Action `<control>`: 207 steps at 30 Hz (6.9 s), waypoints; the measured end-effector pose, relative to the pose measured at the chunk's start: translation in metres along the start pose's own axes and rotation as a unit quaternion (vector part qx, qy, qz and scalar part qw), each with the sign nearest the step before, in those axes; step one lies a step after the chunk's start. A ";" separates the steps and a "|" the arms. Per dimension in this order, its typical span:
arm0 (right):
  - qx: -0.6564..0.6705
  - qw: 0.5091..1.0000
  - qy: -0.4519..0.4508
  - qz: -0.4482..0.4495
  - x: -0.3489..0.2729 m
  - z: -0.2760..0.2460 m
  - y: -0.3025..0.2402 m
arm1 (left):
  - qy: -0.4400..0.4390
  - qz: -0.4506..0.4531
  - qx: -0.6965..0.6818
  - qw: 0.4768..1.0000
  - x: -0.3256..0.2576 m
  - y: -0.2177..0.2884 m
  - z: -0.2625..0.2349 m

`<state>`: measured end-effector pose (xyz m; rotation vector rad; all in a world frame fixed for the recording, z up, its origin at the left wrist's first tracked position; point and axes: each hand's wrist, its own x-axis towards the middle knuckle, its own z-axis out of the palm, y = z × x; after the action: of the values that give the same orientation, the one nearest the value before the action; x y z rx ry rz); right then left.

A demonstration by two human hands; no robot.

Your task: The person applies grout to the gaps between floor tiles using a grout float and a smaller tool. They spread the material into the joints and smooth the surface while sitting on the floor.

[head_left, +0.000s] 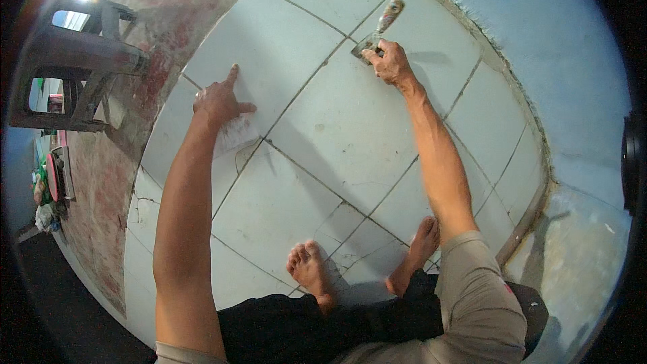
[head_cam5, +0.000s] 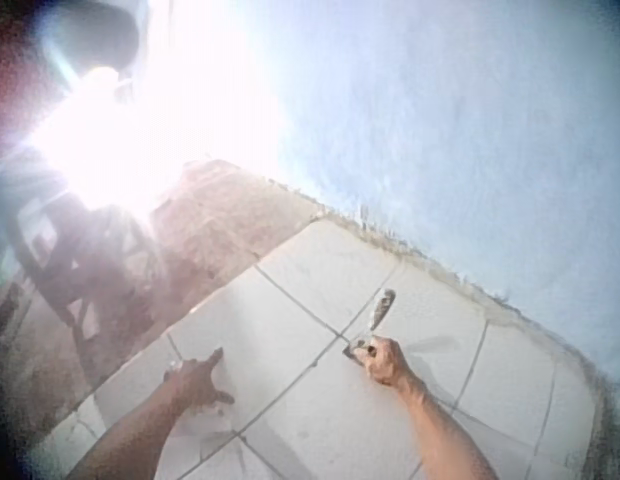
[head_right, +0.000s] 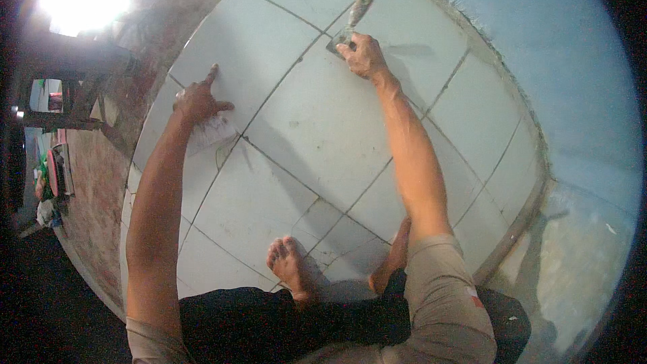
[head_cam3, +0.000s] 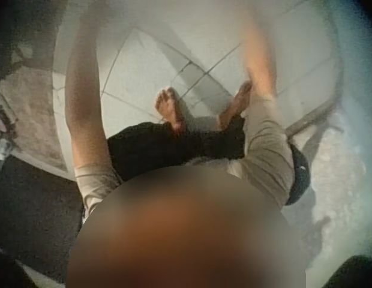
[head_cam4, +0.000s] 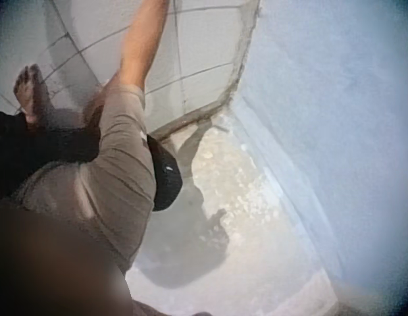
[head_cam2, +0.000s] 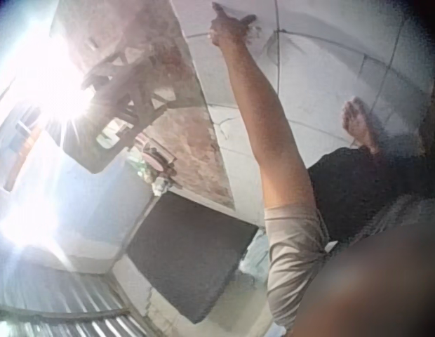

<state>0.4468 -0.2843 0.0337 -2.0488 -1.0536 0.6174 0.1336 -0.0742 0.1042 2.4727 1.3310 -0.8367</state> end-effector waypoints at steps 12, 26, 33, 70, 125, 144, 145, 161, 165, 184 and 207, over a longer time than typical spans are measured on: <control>-0.023 0.998 -0.045 0.033 0.000 -0.014 0.017 | 0.012 0.012 -0.010 1.000 0.002 -0.008 0.008; -0.012 1.000 -0.010 0.005 -0.016 -0.028 0.026 | 0.004 0.010 -0.027 1.000 0.006 -0.010 0.008; -0.069 0.997 0.022 -0.028 -0.019 -0.028 0.043 | 0.003 0.021 -0.034 0.999 0.015 -0.011 0.014; -0.048 0.995 0.049 -0.070 -0.015 0.026 0.005 | 0.025 0.023 -0.014 0.999 0.011 -0.013 0.014; -0.035 0.995 0.004 -0.098 -0.040 0.080 -0.019 | 0.026 0.085 -0.013 0.996 -0.021 0.010 0.020; -0.002 0.992 -0.042 -0.119 -0.072 0.075 -0.020 | 0.004 0.072 -0.018 0.997 -0.022 0.012 0.017; -0.009 0.993 -0.015 -0.114 -0.070 0.074 -0.019 | 0.006 0.074 -0.023 0.997 -0.021 0.012 0.018; -0.053 0.995 0.008 -0.088 -0.087 0.085 -0.045 | 0.015 0.077 -0.020 0.997 -0.023 0.010 0.020; -0.040 0.993 -0.012 -0.108 -0.097 0.096 -0.029 | 0.023 0.064 -0.005 0.998 -0.019 0.013 0.022; -0.005 0.997 0.001 -0.082 -0.102 0.091 -0.039 | 0.006 0.078 -0.024 0.997 -0.017 0.009 0.021; 0.002 0.990 -0.004 -0.143 -0.118 0.106 -0.046 | 0.026 0.075 -0.008 0.997 -0.017 0.005 0.027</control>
<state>0.2877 -0.3234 0.0149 -1.8453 -1.3185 0.4784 0.1202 -0.1011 0.0914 2.5595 1.1453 -0.7294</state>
